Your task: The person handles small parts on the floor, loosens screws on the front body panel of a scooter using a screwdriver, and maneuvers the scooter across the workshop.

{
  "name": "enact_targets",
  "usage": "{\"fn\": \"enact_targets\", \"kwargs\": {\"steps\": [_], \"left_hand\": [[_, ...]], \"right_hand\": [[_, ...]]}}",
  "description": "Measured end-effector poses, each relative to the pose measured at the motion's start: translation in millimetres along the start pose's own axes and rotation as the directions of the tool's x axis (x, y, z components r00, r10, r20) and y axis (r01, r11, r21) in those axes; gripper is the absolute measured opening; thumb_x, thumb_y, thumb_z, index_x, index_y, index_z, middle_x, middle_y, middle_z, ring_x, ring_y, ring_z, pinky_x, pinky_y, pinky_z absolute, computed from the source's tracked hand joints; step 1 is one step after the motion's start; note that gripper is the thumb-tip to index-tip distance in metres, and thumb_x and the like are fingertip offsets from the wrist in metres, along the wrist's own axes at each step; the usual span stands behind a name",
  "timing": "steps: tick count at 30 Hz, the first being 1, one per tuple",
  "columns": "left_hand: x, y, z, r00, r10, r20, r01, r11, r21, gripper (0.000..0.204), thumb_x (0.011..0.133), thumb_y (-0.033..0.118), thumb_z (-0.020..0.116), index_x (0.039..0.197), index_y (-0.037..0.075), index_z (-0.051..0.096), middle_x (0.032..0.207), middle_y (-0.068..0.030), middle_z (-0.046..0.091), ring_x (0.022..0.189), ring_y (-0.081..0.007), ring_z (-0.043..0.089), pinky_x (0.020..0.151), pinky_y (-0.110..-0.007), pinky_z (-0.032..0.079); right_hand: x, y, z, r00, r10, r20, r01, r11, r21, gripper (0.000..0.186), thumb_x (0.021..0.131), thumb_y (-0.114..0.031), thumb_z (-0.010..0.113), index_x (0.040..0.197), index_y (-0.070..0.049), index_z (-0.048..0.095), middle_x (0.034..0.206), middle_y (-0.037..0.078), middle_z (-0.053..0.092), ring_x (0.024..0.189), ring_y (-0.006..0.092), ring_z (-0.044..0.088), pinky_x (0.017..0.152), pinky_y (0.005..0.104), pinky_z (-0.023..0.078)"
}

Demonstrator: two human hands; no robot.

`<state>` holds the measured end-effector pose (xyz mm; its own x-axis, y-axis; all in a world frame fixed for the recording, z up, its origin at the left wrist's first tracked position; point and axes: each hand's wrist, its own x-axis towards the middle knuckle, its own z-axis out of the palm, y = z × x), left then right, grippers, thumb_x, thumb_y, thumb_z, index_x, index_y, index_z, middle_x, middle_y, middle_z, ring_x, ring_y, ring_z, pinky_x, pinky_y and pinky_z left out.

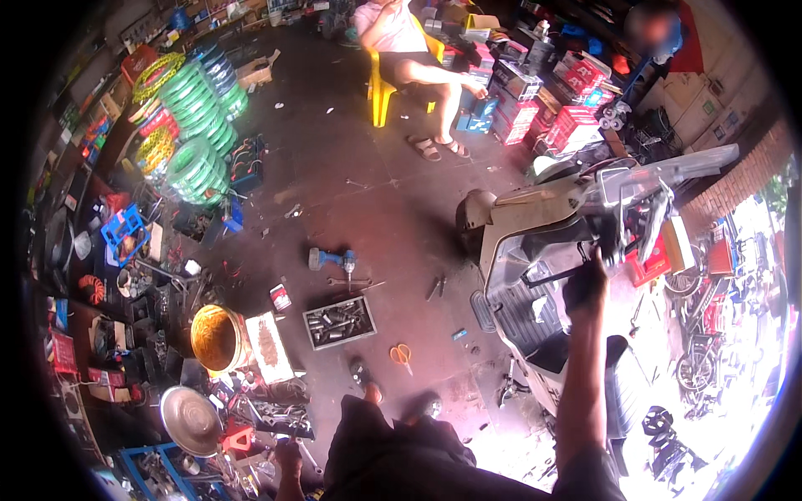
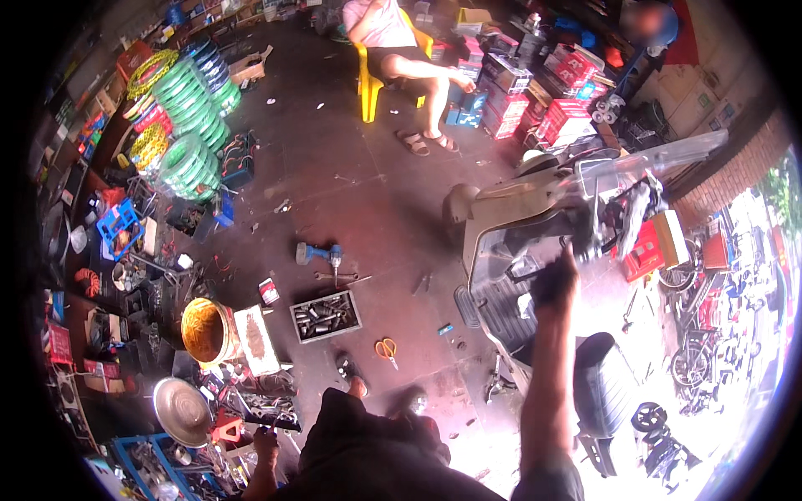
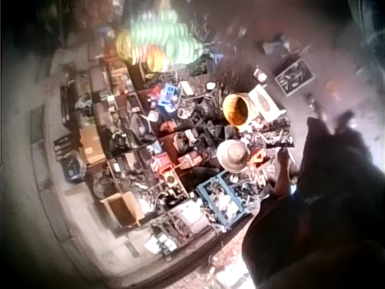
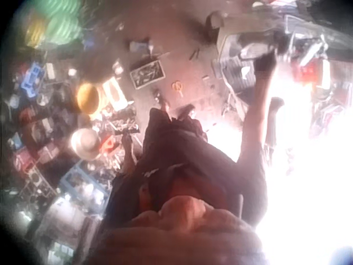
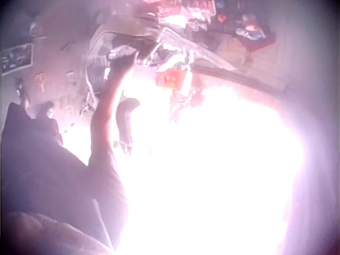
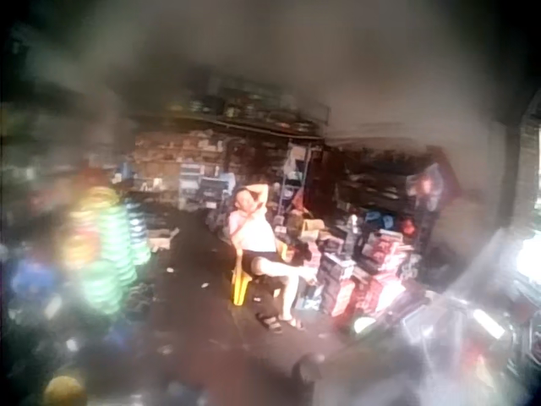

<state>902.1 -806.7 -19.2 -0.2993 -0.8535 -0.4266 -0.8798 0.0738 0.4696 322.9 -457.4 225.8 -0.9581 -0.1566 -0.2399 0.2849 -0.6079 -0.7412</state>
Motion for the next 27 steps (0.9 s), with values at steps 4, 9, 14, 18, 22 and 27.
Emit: {"fn": "enact_targets", "kwargs": {"steps": [4, 9, 14, 18, 22, 27], "left_hand": [[44.3, 1.8, 17.4, 0.921, 0.388, 0.03, -0.389, 0.917, 0.092, 0.017, 0.074, 0.013, 0.06, 0.086, 0.002, 0.063, 0.085, -0.0178, 0.063, 0.079, -0.0301, 0.061, 0.068, -0.039, 0.047], [74.5, 33.8, 15.4, 0.929, 0.341, -0.145, -0.351, 0.935, -0.048, 0.028, 0.07, 0.008, 0.049, 0.093, -0.005, 0.06, 0.072, -0.0161, 0.057, 0.064, -0.0232, 0.051, 0.06, -0.039, 0.041], [71.3, 51.5, 24.8, 0.919, 0.379, -0.107, -0.39, 0.913, -0.122, 0.019, 0.081, 0.014, 0.057, 0.088, -0.003, 0.061, 0.074, -0.016, 0.061, 0.064, -0.027, 0.053, 0.062, -0.039, 0.042], [101.7, -51.6, 30.0, 0.903, 0.422, -0.084, -0.414, 0.905, 0.101, 0.02, 0.08, 0.016, 0.059, 0.078, -0.003, 0.058, 0.066, -0.0157, 0.06, 0.057, -0.0328, 0.052, 0.055, -0.043, 0.04], [95.6, -23.8, 37.5, 0.908, 0.414, -0.066, -0.408, 0.909, 0.083, 0.021, 0.08, 0.019, 0.059, 0.081, -0.002, 0.062, 0.064, -0.0177, 0.058, 0.057, -0.0336, 0.055, 0.054, -0.044, 0.041], [95.4, 22.2, 24.5, 0.601, 0.771, 0.213, -0.74, 0.436, 0.512, 0.018, 0.083, 0.016, 0.055, 0.085, 0.0, 0.062, 0.065, -0.0127, 0.057, 0.063, -0.0295, 0.054, 0.057, -0.039, 0.042]], "right_hand": [[107.5, -11.8, 84.5, 0.986, -0.108, -0.129, 0.142, 0.947, 0.289, 0.027, 0.086, -0.035, 0.057, 0.076, -0.011, 0.053, 0.061, 0.0, 0.051, 0.052, 0.014, 0.052, 0.049, 0.0253, 0.045], [148.9, -6.7, 114.6, 0.84, -0.111, -0.531, 0.233, 0.958, 0.169, 0.026, 0.087, -0.034, 0.051, 0.073, -0.013, 0.051, 0.063, 0.0, 0.052, 0.052, 0.0149, 0.051, 0.046, 0.0257, 0.041], [89.1, 11.8, 54.2, 0.964, -0.109, -0.244, 0.126, 0.991, 0.055, 0.027, 0.084, -0.03, 0.057, 0.067, -0.012, 0.046, 0.053, 0.003, 0.045, 0.042, 0.0187, 0.044, 0.04, 0.0303, 0.037], [-2.8, 7.0, 14.6, 0.978, -0.063, -0.2, 0.04, 0.992, -0.118, 0.022, 0.084, -0.026, 0.06, 0.074, -0.011, 0.047, 0.054, 0.001, 0.043, 0.04, 0.0124, 0.042, 0.035, 0.0275, 0.033], [-51.8, -2.0, -15.4, 0.957, -0.082, -0.277, 0.014, 0.972, -0.236, 0.028, 0.085, -0.03, 0.061, 0.073, -0.012, 0.044, 0.052, -0.002, 0.037, 0.039, 0.0102, 0.037, 0.034, 0.0252, 0.029], [-40.0, 6.0, 12.0, 0.922, -0.101, -0.374, 0.047, 0.987, -0.15, 0.022, 0.087, -0.028, 0.059, 0.073, -0.017, 0.047, 0.054, -0.006, 0.036, 0.036, 0.0065, 0.031, 0.033, 0.0226, 0.024]]}}
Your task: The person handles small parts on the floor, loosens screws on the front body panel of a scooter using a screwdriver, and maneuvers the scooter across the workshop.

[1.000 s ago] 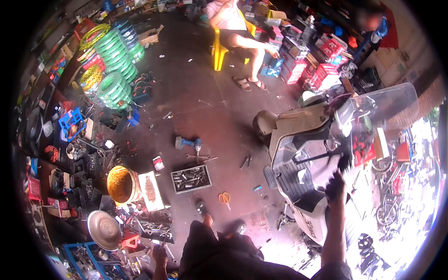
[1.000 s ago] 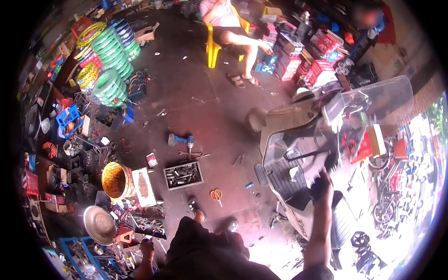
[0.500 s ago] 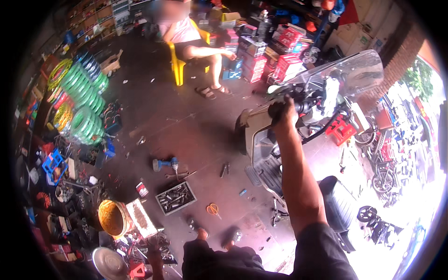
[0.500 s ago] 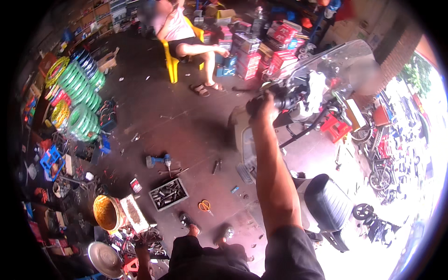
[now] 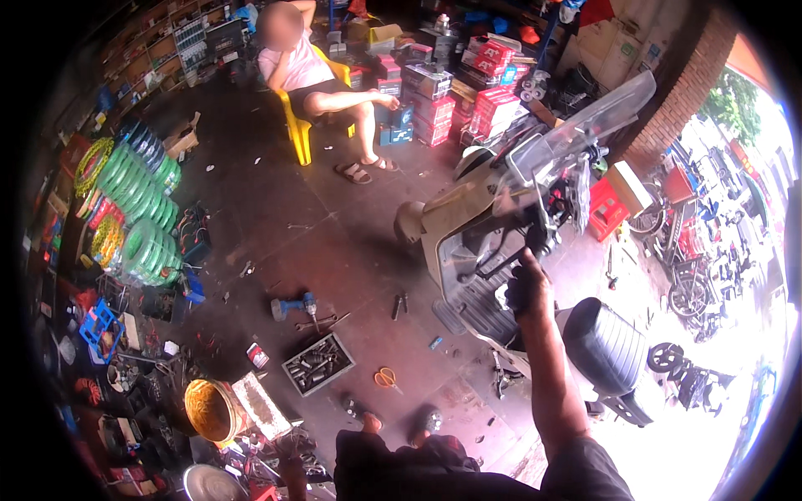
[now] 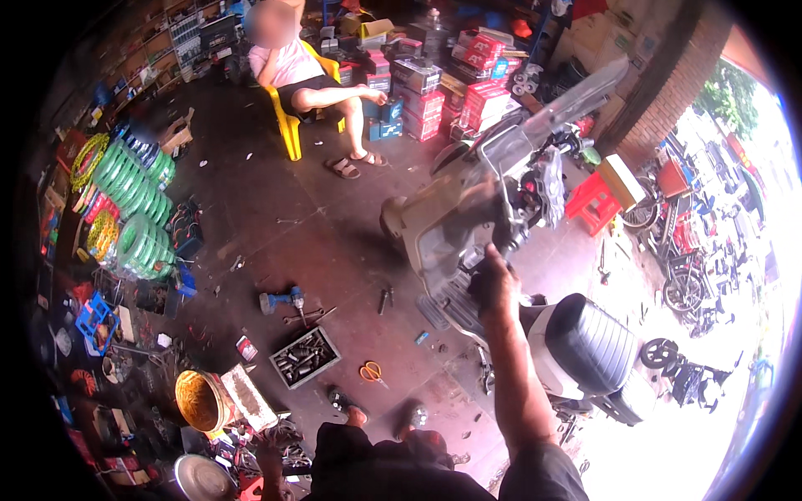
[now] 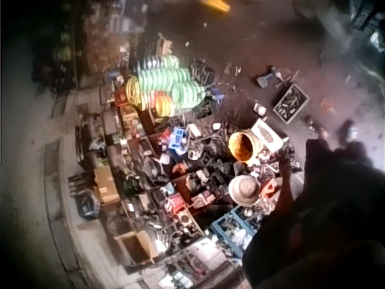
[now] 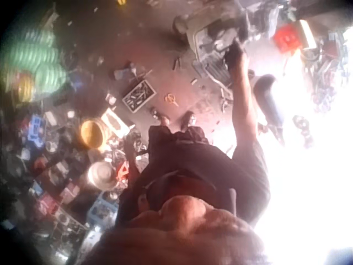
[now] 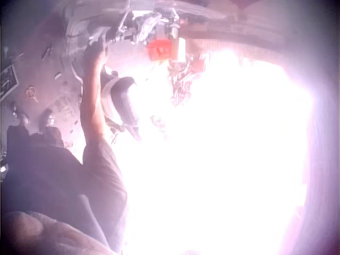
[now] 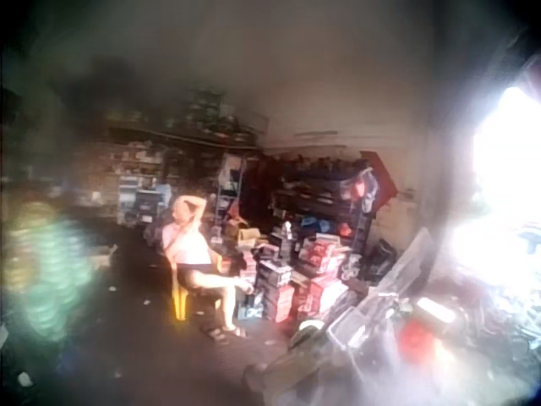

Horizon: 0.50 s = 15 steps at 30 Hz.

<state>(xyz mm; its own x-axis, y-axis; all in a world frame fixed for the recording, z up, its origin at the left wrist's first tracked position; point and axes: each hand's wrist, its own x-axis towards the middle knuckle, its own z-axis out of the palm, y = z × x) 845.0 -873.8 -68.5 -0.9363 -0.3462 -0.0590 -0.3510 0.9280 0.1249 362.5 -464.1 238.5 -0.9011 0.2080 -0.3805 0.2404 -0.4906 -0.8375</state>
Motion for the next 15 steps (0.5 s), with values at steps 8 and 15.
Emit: {"fn": "enact_targets", "kwargs": {"steps": [8, 15], "left_hand": [[106.2, 81.1, -74.1, 0.944, -0.249, 0.216, 0.284, 0.282, -0.917, 0.012, 0.083, 0.005, 0.058, 0.093, -0.002, 0.055, 0.082, -0.0108, 0.059, 0.071, -0.0185, 0.06, 0.064, -0.03, 0.053], [220.2, 168.7, -140.4, 0.916, 0.014, 0.4, 0.346, 0.473, -0.81, 0.027, 0.078, -0.005, 0.054, 0.105, -0.003, 0.057, 0.095, -0.0064, 0.059, 0.082, -0.0138, 0.054, 0.074, -0.025, 0.045]], "right_hand": [[58.6, 0.9, 122.1, 0.993, -0.079, -0.084, 0.105, 0.916, 0.388, 0.032, 0.079, -0.027, 0.068, 0.08, -0.007, 0.043, 0.052, 0.001, 0.04, 0.039, 0.0158, 0.044, 0.034, 0.03, 0.036], [42.8, 82.8, 44.4, 0.874, -0.487, -0.009, 0.454, 0.821, -0.346, 0.059, 0.093, -0.053, 0.029, 0.107, 0.0, 0.051, 0.095, 0.014, 0.057, 0.089, 0.0238, 0.052, 0.081, 0.0382, 0.04]]}}
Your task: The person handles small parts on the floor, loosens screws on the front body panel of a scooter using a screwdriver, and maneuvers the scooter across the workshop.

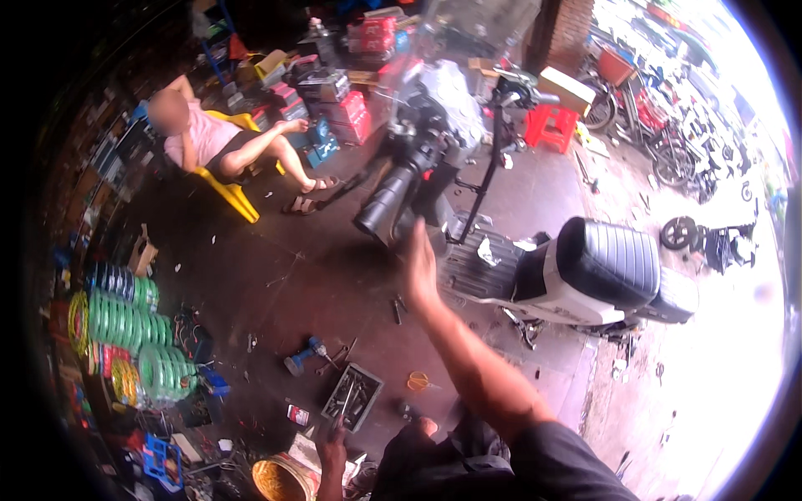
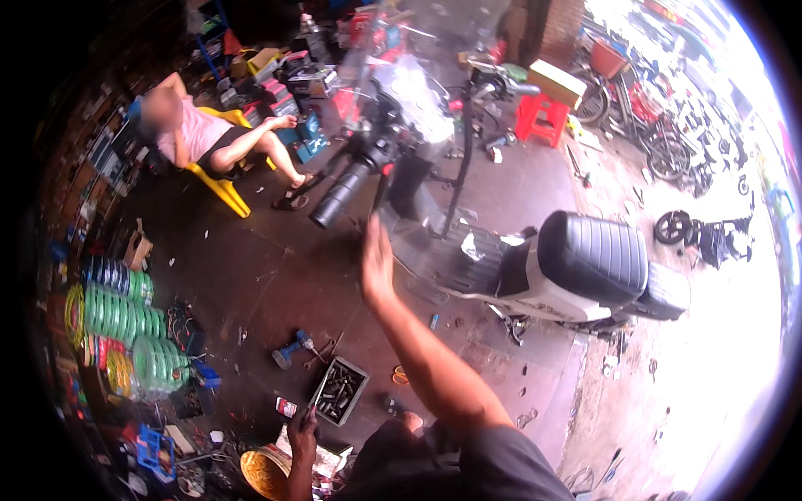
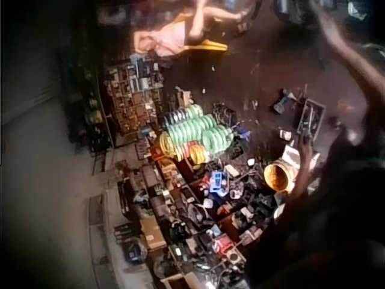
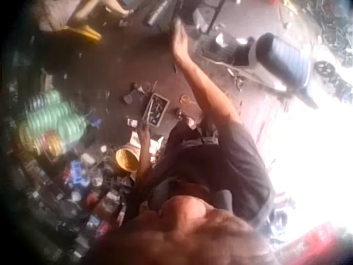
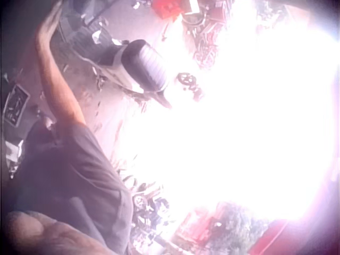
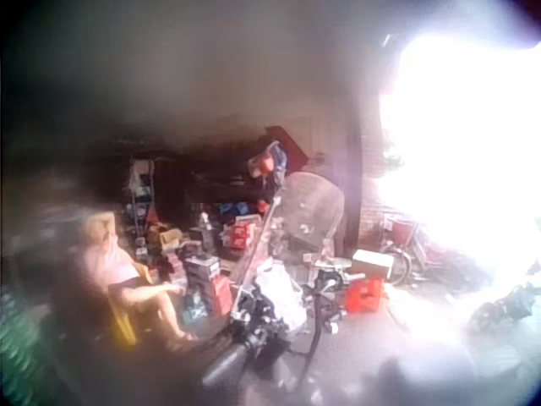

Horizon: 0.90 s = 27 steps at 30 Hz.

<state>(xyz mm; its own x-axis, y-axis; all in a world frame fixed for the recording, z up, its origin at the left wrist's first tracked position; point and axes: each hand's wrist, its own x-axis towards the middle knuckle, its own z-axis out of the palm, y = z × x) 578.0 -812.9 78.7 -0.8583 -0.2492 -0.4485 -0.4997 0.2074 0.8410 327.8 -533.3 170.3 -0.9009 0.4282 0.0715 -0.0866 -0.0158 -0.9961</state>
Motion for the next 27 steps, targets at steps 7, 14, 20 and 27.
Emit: {"fn": "enact_targets", "kwargs": {"steps": [7, 14, 20, 27], "left_hand": [[29.4, 71.4, 95.9, 0.9, 0.233, 0.367, -0.277, 0.958, 0.073, 0.032, 0.085, 0.007, 0.055, 0.115, -0.002, 0.053, 0.11, -0.0113, 0.059, 0.1, -0.0189, 0.055, 0.086, -0.03, 0.044], [62.3, 144.0, 188.7, 0.79, 0.232, 0.568, -0.499, 0.781, 0.376, 0.067, 0.079, 0.029, 0.068, 0.129, -0.004, 0.038, 0.122, -0.0236, 0.05, 0.113, -0.033, 0.05, 0.094, -0.038, 0.04], [208.1, 258.7, 259.9, 0.647, 0.727, 0.231, -0.757, 0.575, 0.31, 0.096, 0.071, 0.035, 0.075, 0.137, -0.007, 0.018, 0.14, -0.0284, 0.025, 0.132, -0.0345, 0.026, 0.108, -0.041, 0.023], [254.8, 337.2, 298.3, 0.735, 0.632, 0.246, -0.642, 0.531, 0.554, 0.106, 0.062, 0.039, 0.08, 0.136, -0.008, 0.02, 0.138, -0.0278, 0.027, 0.13, -0.0364, 0.026, 0.108, -0.04, 0.022]], "right_hand": [[-182.5, 105.7, -53.1, 0.703, 0.66, 0.264, -0.709, 0.681, 0.186, 0.058, 0.087, -0.048, 0.05, 0.114, 0.002, 0.052, 0.108, 0.013, 0.056, 0.097, 0.0217, 0.053, 0.085, 0.0323, 0.042], [-141.9, 88.6, -130.2, 0.658, 0.751, 0.061, -0.641, 0.515, 0.569, 0.031, 0.089, -0.031, 0.05, 0.095, -0.001, 0.053, 0.081, 0.013, 0.06, 0.069, 0.026, 0.061, 0.069, 0.0381, 0.051], [-137.2, 157.3, -272.4, 0.546, 0.826, -0.139, -0.795, 0.563, 0.224, 0.026, 0.086, -0.027, 0.058, 0.096, -0.003, 0.055, 0.06, 0.0, 0.046, 0.047, 0.0107, 0.044, 0.042, 0.025, 0.035], [-137.0, 139.7, -327.8, 0.497, 0.86, -0.114, -0.849, 0.509, 0.14, 0.022, 0.086, -0.021, 0.054, 0.099, -0.003, 0.049, 0.055, 0.0, 0.042, 0.042, 0.0095, 0.038, 0.037, 0.0241, 0.03]]}}
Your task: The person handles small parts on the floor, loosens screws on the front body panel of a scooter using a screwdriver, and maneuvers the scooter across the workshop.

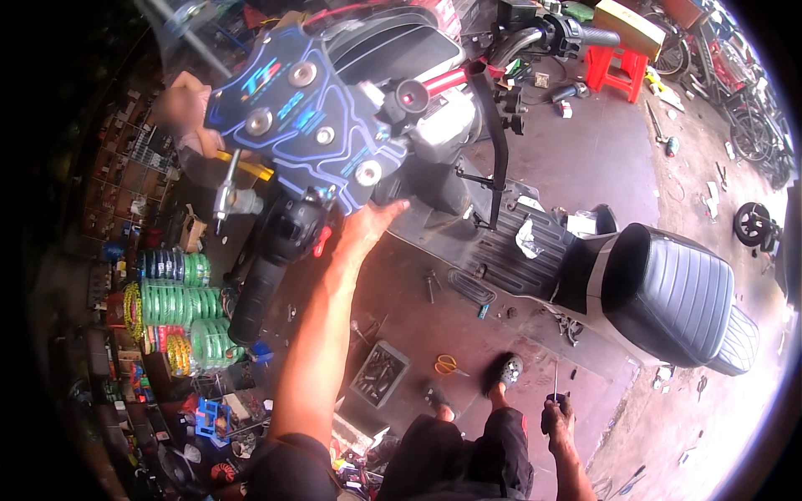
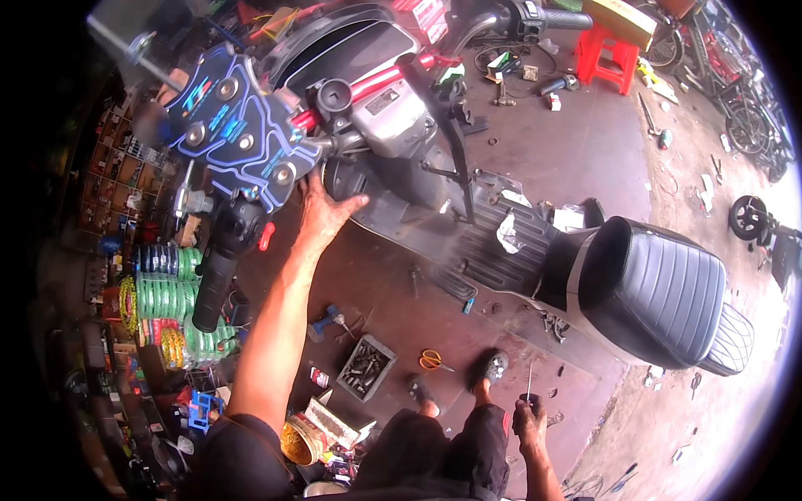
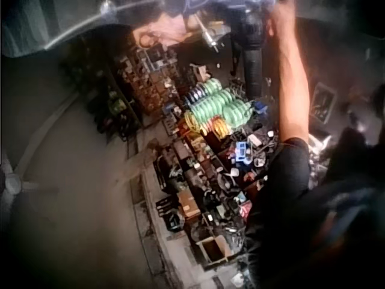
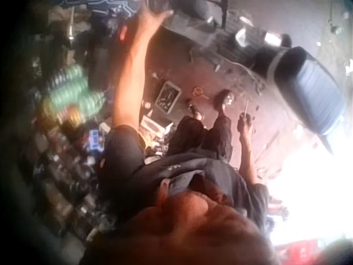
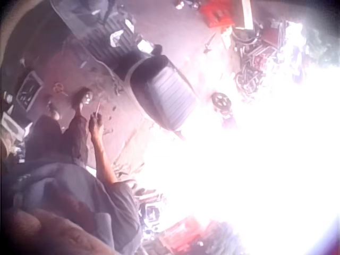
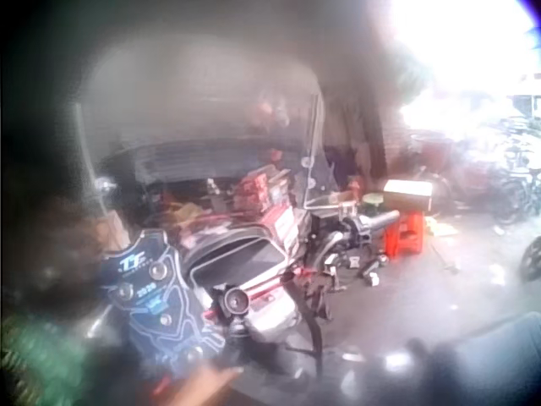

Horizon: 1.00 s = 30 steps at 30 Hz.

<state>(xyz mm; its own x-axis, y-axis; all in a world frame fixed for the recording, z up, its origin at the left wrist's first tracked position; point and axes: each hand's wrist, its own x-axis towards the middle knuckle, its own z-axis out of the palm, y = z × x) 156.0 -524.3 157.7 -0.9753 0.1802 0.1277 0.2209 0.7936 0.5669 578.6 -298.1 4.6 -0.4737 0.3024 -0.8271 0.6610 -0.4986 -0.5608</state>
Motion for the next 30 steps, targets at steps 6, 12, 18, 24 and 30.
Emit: {"fn": "enact_targets", "kwargs": {"steps": [6, 12, 18, 24, 30], "left_hand": [[13.4, -11.5, -44.4, 0.978, -0.053, 0.2, 0.073, 0.993, -0.094, 0.097, 0.063, 0.047, 0.077, 0.133, -0.002, 0.032, 0.13, -0.0239, 0.041, 0.127, -0.0321, 0.033, 0.104, -0.04, 0.027], [9.9, 11.1, -64.8, 0.971, 0.133, 0.2, -0.182, 0.951, 0.249, 0.064, 0.08, 0.049, 0.06, 0.125, 0.005, 0.048, 0.121, -0.0134, 0.053, 0.113, -0.0283, 0.048, 0.094, -0.04, 0.037], [17.6, -40.8, -55.3, 0.77, 0.63, 0.096, -0.438, 0.413, 0.799, 0.052, 0.085, 0.046, 0.055, 0.119, 0.008, 0.053, 0.117, -0.0127, 0.055, 0.108, -0.03, 0.052, 0.092, -0.039, 0.041], [16.0, -40.4, -67.8, 0.897, 0.427, 0.113, -0.423, 0.759, 0.495, 0.054, 0.085, 0.045, 0.055, 0.122, 0.007, 0.05, 0.12, -0.0136, 0.052, 0.111, -0.0303, 0.049, 0.094, -0.04, 0.039], [16.9, -43.0, -69.1, 0.917, 0.368, 0.155, -0.397, 0.801, 0.447, 0.056, 0.084, 0.044, 0.055, 0.124, 0.005, 0.047, 0.123, -0.0146, 0.05, 0.114, -0.0306, 0.046, 0.096, -0.04, 0.036]], "right_hand": [[11.5, -55.0, 38.3, 0.965, -0.093, 0.246, 0.129, 0.983, -0.132, 0.037, 0.086, -0.024, 0.053, 0.116, -0.001, 0.05, 0.064, 0.001, 0.048, 0.051, 0.009, 0.044, 0.045, 0.0231, 0.036], [7.9, -149.0, 123.6, 0.877, -0.296, 0.379, 0.376, 0.914, -0.155, 0.035, 0.087, -0.021, 0.053, 0.115, -0.001, 0.052, 0.078, 0.004, 0.055, 0.071, 0.0105, 0.049, 0.062, 0.0252, 0.042], [-3.1, -198.4, 193.4, 0.766, -0.459, 0.449, 0.565, 0.815, -0.13, 0.037, 0.086, -0.019, 0.054, 0.118, -0.001, 0.052, 0.088, 0.006, 0.057, 0.082, 0.014, 0.053, 0.076, 0.0269, 0.043], [13.7, -220.4, 232.2, 0.536, -0.726, 0.432, 0.831, 0.544, -0.118, 0.033, 0.085, -0.015, 0.057, 0.114, 0.002, 0.055, 0.092, 0.011, 0.06, 0.087, 0.0165, 0.057, 0.08, 0.0277, 0.045], [31.4, -236.7, 245.2, 0.492, -0.747, 0.448, 0.867, 0.47, -0.168, 0.034, 0.084, -0.014, 0.057, 0.114, 0.001, 0.056, 0.092, 0.015, 0.061, 0.088, 0.0231, 0.061, 0.079, 0.0308, 0.047]]}}
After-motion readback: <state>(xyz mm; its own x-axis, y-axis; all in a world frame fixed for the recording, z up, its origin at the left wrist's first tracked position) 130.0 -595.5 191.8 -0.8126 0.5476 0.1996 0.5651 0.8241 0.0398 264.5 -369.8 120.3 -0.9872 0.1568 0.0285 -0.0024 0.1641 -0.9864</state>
